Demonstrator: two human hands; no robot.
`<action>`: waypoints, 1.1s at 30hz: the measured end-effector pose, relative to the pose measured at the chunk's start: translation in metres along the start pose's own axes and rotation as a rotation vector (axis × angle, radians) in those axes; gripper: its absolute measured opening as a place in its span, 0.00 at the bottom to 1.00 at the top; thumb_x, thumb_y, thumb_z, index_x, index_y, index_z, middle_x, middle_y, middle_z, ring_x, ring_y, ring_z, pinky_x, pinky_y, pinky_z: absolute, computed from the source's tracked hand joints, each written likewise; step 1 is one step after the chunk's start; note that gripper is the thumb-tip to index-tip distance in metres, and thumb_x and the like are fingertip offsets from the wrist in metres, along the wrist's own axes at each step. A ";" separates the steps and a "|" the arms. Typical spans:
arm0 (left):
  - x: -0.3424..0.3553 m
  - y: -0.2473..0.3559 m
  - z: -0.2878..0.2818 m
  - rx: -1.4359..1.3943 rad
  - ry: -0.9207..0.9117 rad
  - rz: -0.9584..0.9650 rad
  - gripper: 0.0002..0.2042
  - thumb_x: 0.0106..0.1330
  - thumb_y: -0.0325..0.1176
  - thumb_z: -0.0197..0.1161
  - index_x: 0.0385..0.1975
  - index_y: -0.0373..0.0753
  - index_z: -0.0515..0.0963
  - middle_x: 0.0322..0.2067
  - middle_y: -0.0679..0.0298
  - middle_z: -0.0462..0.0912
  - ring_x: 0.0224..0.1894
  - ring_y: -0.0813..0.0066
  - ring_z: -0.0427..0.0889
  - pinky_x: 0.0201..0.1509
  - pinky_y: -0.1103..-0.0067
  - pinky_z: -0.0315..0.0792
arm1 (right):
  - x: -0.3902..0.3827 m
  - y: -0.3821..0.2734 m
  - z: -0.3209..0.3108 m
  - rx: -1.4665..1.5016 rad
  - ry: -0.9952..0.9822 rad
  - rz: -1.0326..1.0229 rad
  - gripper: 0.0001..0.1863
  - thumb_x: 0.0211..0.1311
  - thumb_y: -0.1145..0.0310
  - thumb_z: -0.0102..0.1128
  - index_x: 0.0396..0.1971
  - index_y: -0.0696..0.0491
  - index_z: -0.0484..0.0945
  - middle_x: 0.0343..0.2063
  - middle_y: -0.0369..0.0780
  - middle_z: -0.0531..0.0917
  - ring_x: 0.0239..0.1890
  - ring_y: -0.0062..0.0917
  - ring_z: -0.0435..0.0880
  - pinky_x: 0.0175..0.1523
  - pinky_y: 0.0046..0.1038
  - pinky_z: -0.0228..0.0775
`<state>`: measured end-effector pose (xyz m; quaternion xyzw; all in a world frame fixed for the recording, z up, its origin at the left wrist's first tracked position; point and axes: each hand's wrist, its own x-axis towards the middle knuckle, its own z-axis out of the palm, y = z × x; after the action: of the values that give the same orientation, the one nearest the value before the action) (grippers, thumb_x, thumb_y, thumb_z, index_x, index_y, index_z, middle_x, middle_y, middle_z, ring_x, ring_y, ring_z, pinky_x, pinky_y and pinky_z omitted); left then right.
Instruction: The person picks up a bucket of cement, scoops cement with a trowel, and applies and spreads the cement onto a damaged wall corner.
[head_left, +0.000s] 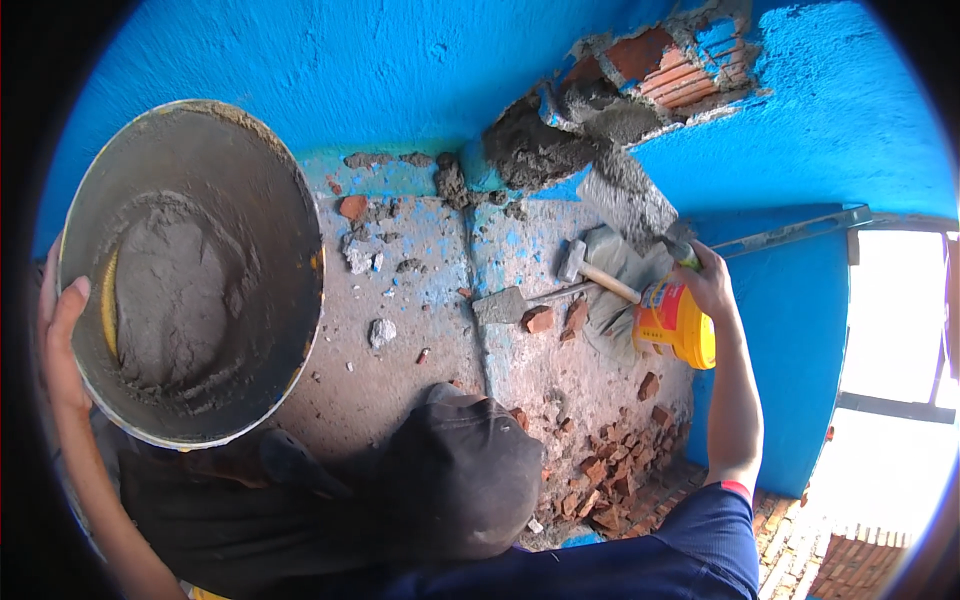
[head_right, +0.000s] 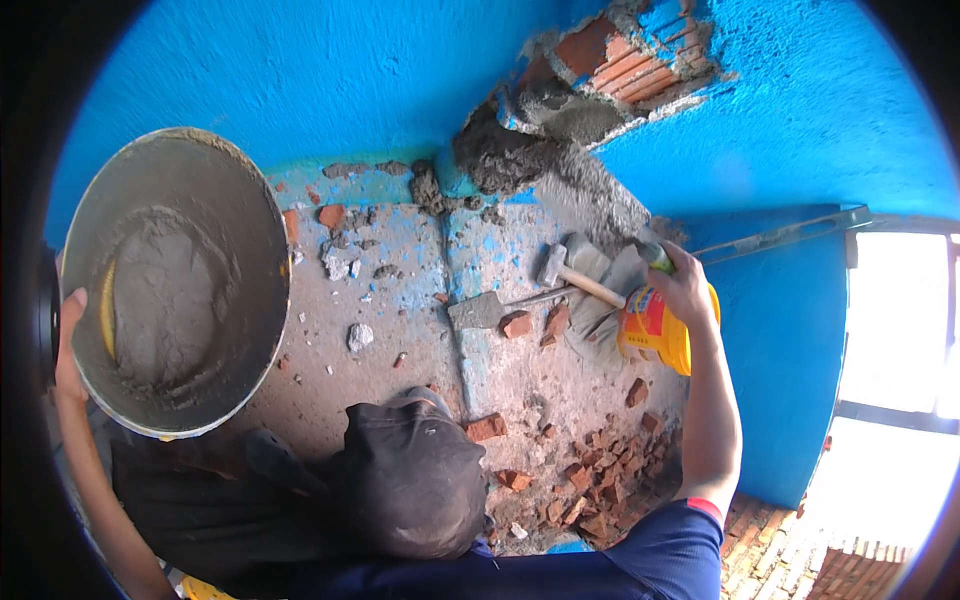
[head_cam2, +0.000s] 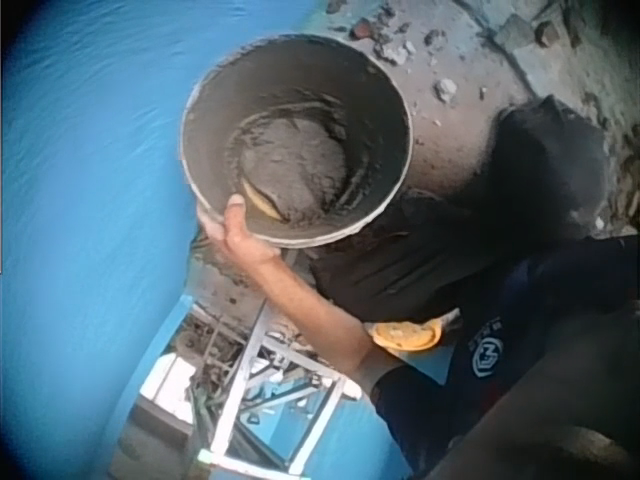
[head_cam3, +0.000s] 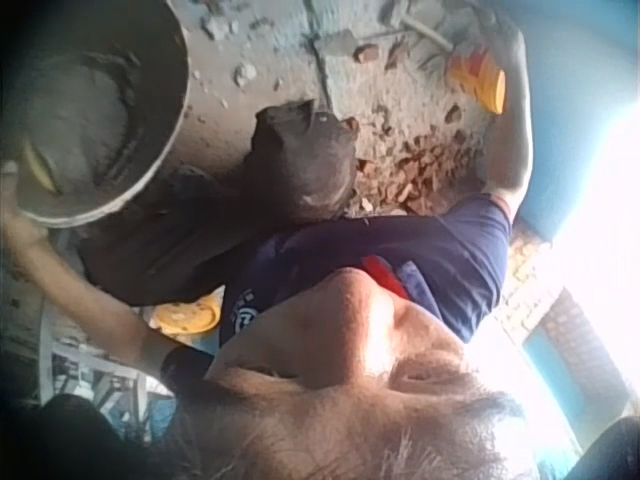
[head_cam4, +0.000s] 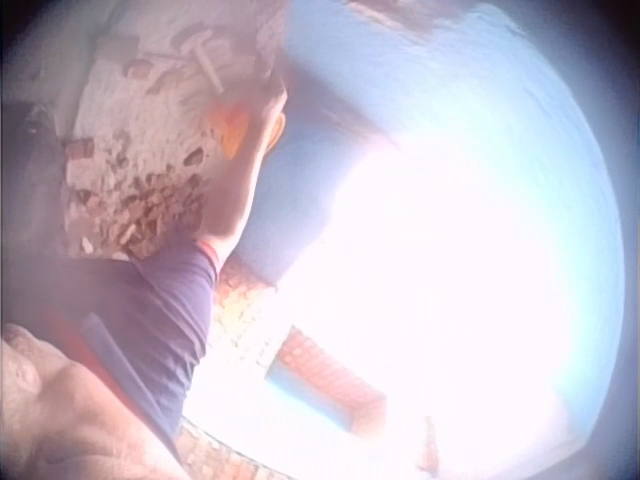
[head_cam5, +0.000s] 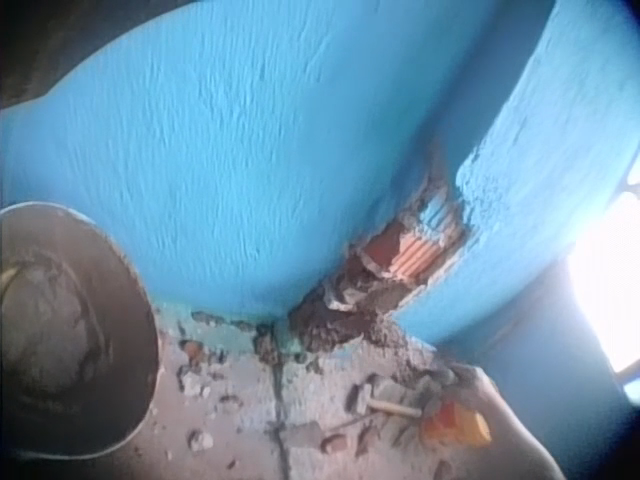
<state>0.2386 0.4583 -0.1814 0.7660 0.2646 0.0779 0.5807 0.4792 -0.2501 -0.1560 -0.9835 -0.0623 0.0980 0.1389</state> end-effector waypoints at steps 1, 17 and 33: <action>0.001 0.000 -0.003 -0.014 -0.025 -0.025 0.31 0.63 0.39 0.55 0.65 0.31 0.61 0.60 0.54 0.68 0.62 0.65 0.67 0.67 0.74 0.58 | -0.007 -0.004 -0.004 -0.013 -0.050 -0.002 0.23 0.45 0.67 0.59 0.45 0.56 0.79 0.33 0.48 0.83 0.36 0.33 0.82 0.44 0.32 0.72; 0.000 0.001 0.004 -0.060 0.066 0.117 0.33 0.59 0.35 0.54 0.67 0.31 0.60 0.62 0.54 0.66 0.65 0.63 0.64 0.69 0.73 0.54 | 0.018 -0.075 -0.036 1.061 -0.429 0.169 0.07 0.44 0.70 0.52 0.23 0.57 0.74 0.14 0.37 0.70 0.15 0.23 0.69 0.21 0.26 0.60; -0.007 0.023 0.014 -0.067 0.085 0.064 0.29 0.59 0.31 0.54 0.63 0.31 0.64 0.57 0.56 0.71 0.59 0.67 0.69 0.65 0.76 0.58 | -0.067 -0.100 0.173 0.447 -0.590 0.284 0.09 0.57 0.64 0.61 0.28 0.55 0.77 0.19 0.34 0.77 0.22 0.18 0.75 0.28 0.25 0.67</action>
<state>0.2463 0.4390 -0.1626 0.7503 0.2619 0.1377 0.5913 0.3680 -0.1198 -0.2787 -0.8573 0.0601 0.4059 0.3108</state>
